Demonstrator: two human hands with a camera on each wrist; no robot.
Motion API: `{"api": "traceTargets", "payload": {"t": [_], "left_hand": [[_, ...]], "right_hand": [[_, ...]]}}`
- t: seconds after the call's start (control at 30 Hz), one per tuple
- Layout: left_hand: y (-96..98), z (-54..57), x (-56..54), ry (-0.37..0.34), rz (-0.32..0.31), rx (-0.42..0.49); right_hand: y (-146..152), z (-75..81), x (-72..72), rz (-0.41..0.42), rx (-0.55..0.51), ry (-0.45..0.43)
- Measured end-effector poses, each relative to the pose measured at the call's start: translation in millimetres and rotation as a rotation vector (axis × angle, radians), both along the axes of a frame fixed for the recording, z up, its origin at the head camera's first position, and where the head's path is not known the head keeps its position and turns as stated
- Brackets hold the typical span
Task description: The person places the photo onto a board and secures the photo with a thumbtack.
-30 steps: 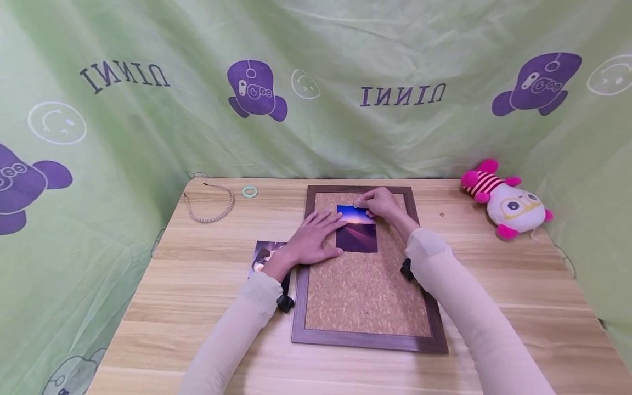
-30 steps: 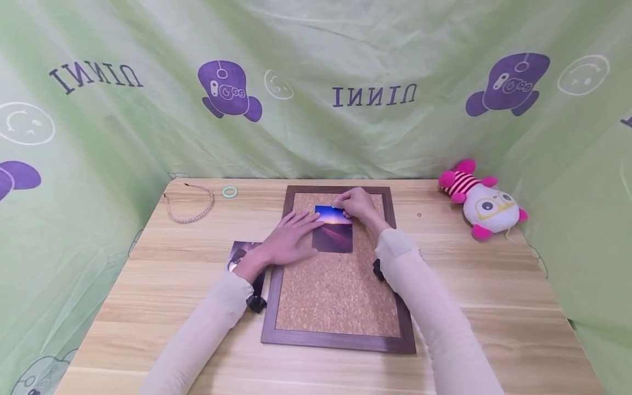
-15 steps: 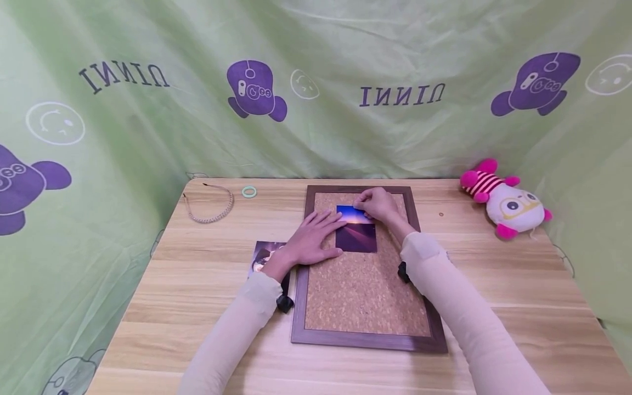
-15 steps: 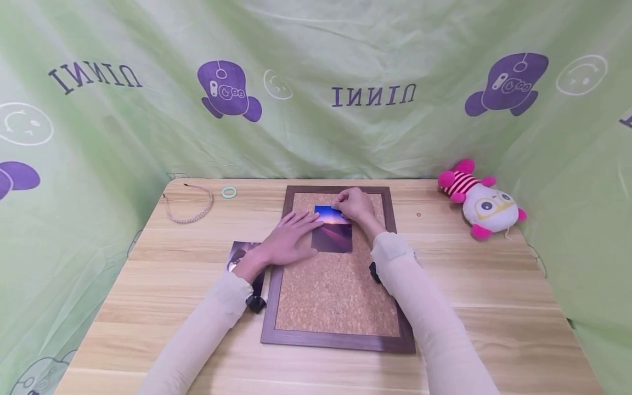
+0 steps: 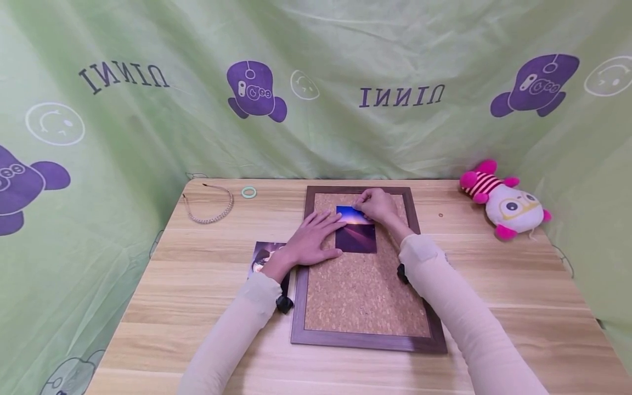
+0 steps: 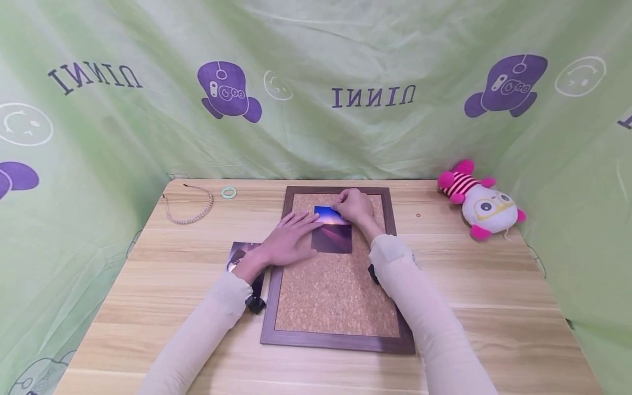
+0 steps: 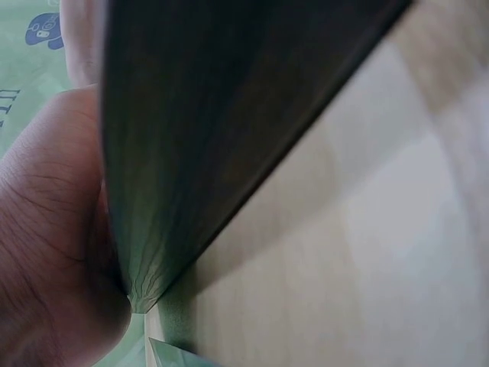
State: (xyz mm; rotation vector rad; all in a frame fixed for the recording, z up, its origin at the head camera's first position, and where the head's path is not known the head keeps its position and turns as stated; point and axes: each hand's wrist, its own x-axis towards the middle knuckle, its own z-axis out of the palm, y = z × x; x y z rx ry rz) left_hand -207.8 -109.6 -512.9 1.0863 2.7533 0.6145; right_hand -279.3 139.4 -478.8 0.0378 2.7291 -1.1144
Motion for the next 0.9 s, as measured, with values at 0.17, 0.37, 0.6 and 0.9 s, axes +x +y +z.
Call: {"api": "traceTargets", "payload": {"t": [0.17,0.37,0.6,0.9], "left_hand": [[1.2,3.7,1.6,0.008,-0.003,-0.02],[0.9,4.2,2.2,0.008,-0.004,-0.028],[1.1,4.1,3.1,0.003,-0.003,-0.015],[0.4,2.5,2.7,0.012,0.0,-0.022]], "right_hand": [[-0.7,-1.6,-0.8,-0.019,0.014,-0.004],[-3.0,1.5,2.6,0.006,0.051,0.002],[6.2,-18.7,-13.5,0.047,0.005,0.007],[6.5,-8.0,-4.3,0.048,-0.079,0.021]]}}
